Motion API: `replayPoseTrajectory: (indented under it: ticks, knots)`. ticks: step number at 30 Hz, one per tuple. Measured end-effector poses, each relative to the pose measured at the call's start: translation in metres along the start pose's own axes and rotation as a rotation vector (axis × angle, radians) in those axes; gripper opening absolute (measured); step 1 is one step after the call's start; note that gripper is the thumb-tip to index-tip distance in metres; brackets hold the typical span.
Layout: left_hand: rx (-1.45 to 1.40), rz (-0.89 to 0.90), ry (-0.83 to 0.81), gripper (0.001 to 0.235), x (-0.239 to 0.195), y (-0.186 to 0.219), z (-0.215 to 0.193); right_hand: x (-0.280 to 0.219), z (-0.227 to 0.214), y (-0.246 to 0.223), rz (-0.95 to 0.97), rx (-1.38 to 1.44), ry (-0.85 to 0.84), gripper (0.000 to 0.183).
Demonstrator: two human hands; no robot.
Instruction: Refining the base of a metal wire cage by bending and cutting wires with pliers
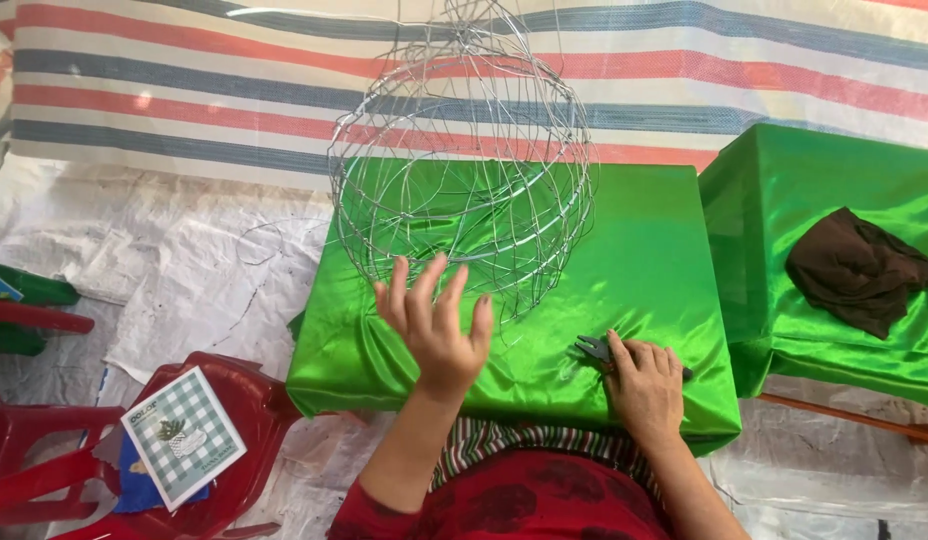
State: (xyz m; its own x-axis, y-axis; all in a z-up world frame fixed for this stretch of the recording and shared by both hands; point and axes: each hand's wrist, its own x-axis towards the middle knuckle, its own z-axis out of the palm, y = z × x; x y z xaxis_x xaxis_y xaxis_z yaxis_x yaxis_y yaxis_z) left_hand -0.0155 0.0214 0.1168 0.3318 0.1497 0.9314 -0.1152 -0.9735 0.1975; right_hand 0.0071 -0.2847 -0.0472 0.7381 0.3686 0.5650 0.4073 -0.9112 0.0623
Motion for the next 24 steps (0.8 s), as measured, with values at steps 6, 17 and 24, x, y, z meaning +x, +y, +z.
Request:
replayPoseTrajectory:
  ticks: [6,17,24]
  knots:
    - [0.085,0.013,-0.015,0.046,0.028,0.003,0.038,0.003,-0.001,-0.002,0.007,-0.003,0.005,0.057]
    - [0.035,0.009,-0.029,0.030,0.021,-0.007,0.040,0.005,-0.005,-0.003,0.002,0.015,0.015,0.057]
    - [0.082,-0.034,0.005,0.029,0.041,-0.002,0.038,0.004,-0.003,-0.002,-0.010,0.048,0.043,0.056]
